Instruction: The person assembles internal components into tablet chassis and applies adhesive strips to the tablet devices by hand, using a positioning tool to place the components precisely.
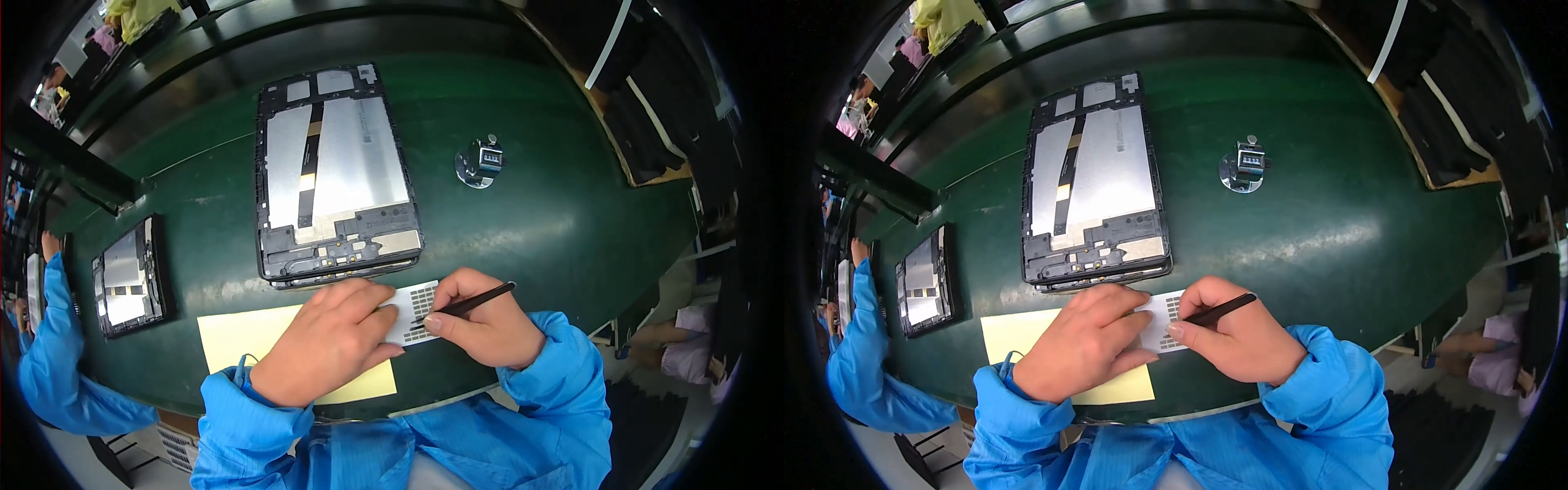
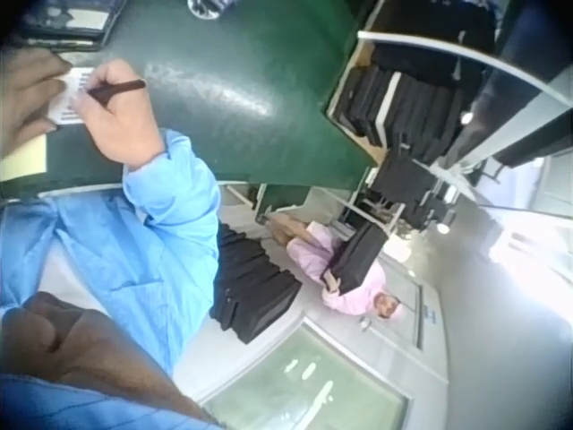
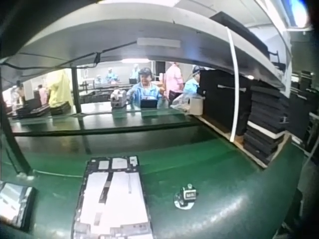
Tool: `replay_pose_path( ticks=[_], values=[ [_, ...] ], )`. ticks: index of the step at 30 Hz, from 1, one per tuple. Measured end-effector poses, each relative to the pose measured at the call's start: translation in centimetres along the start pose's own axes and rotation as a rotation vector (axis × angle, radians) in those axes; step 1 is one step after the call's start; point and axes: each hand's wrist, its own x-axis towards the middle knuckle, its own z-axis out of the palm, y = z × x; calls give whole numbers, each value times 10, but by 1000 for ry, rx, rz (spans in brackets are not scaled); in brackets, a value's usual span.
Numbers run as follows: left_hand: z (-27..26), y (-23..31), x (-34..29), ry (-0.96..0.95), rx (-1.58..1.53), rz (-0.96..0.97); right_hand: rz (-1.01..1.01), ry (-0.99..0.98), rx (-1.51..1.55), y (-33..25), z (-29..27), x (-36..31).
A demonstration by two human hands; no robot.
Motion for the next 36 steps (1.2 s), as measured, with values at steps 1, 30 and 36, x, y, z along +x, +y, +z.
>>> replay_pose_path(
  ticks=[1, 30, 36],
  values=[
    [0, -1, 0, 1, 1, -3, 0, -3, 0, 0, 0, 0],
    [0, -2, -5, 94, -37, -21, 7, 103, -50, 3, -1, -5],
    [-12, -5, -15, 354, 22, 85, -153, 177, 96, -14, 2, 1]
  ],
)
